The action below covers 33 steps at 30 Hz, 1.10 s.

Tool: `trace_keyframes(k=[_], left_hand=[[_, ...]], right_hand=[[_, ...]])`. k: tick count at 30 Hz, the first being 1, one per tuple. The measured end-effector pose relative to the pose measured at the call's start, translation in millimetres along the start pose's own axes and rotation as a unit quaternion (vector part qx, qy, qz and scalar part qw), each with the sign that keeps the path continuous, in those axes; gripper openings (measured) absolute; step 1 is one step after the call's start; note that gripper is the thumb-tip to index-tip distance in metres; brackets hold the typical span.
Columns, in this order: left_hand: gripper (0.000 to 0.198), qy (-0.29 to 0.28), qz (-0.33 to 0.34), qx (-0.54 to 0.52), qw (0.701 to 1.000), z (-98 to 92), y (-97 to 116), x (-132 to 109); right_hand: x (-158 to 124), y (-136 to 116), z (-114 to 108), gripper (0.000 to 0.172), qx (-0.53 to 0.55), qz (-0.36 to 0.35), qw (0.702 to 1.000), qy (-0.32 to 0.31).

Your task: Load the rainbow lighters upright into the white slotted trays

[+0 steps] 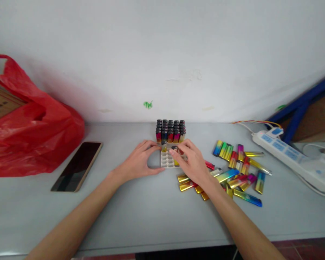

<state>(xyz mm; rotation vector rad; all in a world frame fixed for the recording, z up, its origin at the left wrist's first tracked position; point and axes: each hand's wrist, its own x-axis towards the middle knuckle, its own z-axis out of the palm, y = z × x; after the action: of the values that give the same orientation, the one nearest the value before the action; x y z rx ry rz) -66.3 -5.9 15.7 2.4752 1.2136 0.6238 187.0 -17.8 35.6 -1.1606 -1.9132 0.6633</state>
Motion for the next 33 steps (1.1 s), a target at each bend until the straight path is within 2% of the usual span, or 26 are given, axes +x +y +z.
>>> trace_keyframes(k=[3,6,9,12,15,18,21,24,27,30,33], left_hand=[[0.063,0.003,0.006,0.001,1.0,0.8,-0.6,-0.4],[0.063,0.005,0.004,-0.002,1.0,1.1,-0.8,-0.5],[0.062,0.004,0.001,-0.01,1.0,1.4,-0.3,-0.4],[0.062,0.005,0.0,-0.013,1.0,2.3,-0.1,-0.2],[0.061,0.008,0.004,-0.01,1.0,3.3,-0.5,0.0],[0.059,0.011,0.012,-0.004,1.0,3.5,-1.5,0.3],[0.056,0.014,0.01,0.0,1.0,3.8,-4.0,0.8],[0.06,0.009,0.0,0.001,1.0,4.9,-7.6,1.4],[0.062,0.008,-0.008,0.002,1.0,5.8,-9.8,1.4],[0.064,0.007,-0.01,0.001,1.0,5.2,-9.1,1.1],[0.065,0.003,-0.009,0.002,1.0,4.1,-7.4,0.8]], right_hand=[[-0.6,-1.2,-0.4,0.042,0.007,0.033,0.999,-0.019],[-1.3,0.6,0.6,0.035,0.029,0.059,0.998,-0.025],[-1.5,4.4,4.5,0.032,0.013,0.05,0.997,-0.051],[0.5,4.3,10.9,0.031,-0.057,0.0,0.996,-0.072],[4.4,-3.5,19.7,0.038,-0.187,-0.034,0.979,-0.069],[6.4,-12.1,28.1,0.045,-0.279,-0.006,0.958,-0.067],[5.1,-11.1,25.2,0.043,-0.261,0.004,0.962,-0.082],[3.9,1.2,-0.5,0.036,-0.205,0.006,0.977,-0.057],[2.8,17.7,-44.6,0.03,-0.165,0.021,0.986,-0.022],[-2.4,30.8,-85.5,0.021,-0.141,0.058,0.984,-0.097],[-11.6,39.2,-105.9,0.019,-0.128,0.124,0.968,-0.174]])
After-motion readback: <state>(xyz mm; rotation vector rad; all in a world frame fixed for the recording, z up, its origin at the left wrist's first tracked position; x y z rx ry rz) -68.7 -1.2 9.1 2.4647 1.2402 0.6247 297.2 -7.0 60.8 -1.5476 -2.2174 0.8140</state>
